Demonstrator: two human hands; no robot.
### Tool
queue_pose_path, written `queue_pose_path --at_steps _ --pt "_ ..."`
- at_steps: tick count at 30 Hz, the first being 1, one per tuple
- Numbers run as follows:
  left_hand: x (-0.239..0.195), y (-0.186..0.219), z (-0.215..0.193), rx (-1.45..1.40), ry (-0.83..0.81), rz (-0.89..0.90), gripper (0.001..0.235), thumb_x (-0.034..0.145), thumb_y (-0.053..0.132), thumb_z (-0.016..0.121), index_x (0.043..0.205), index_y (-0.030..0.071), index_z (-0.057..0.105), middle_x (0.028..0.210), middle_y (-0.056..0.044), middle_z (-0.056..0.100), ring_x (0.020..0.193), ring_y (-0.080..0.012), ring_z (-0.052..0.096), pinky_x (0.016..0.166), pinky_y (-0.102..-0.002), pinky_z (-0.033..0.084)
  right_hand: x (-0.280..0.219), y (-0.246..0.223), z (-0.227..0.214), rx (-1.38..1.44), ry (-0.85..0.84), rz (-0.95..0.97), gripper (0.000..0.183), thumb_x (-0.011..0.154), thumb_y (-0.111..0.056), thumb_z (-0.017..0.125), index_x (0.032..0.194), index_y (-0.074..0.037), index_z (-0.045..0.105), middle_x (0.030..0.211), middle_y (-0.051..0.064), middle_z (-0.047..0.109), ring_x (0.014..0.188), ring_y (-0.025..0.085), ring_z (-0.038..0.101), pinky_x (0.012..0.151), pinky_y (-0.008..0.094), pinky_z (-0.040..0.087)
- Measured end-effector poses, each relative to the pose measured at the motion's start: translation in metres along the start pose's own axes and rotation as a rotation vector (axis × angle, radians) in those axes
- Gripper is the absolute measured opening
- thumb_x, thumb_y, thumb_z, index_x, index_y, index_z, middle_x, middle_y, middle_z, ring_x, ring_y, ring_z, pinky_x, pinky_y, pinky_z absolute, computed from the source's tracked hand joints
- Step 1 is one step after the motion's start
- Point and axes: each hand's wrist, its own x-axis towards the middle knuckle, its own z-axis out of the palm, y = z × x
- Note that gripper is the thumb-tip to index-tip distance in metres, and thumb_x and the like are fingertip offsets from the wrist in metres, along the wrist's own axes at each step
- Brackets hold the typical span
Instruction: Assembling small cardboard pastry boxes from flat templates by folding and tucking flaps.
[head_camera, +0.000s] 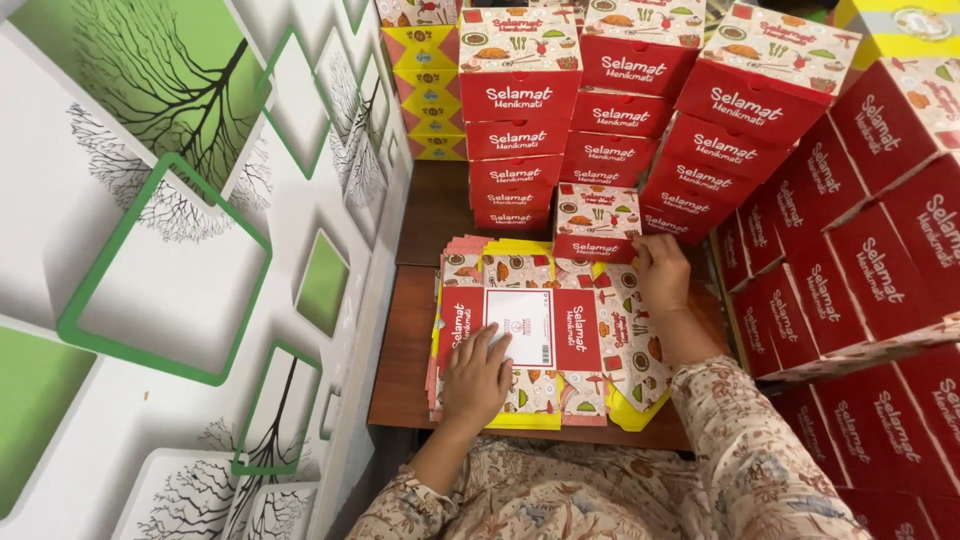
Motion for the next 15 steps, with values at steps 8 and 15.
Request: queue_pose_path --at_steps 8,15 --pt "0.001 -0.002 0.003 -0.007 0.015 0.011 0.043 0.106 0.032 0.038 0.142 0.016 0.054 0.146 -0.018 0.049 0.142 -0.0356 0.039 0.111 -0.052 0.032 0.012 -0.005 0.024 -0.012 -0.036 0.12 0.021 0.091 -0.007 0.078 0.111 -0.014 0.072 0.101 0.007 0.064 0.094 0.033 0.071 0.081 0.043 0.06" --pt "0.0 -0.006 0.01 0.006 0.03 0.027 0.044 0.106 0.033 0.036 0.143 0.016 0.054 0.145 -0.017 0.048 0.142 -0.0356 0.038 0.111 -0.052 0.031 0.016 -0.052 0.013 0.069 -0.362 0.251 0.055 0.088 -0.011 0.074 0.141 -0.018 0.06 0.128 0.016 0.056 0.115 0.046 0.062 0.097 0.054 0.054"
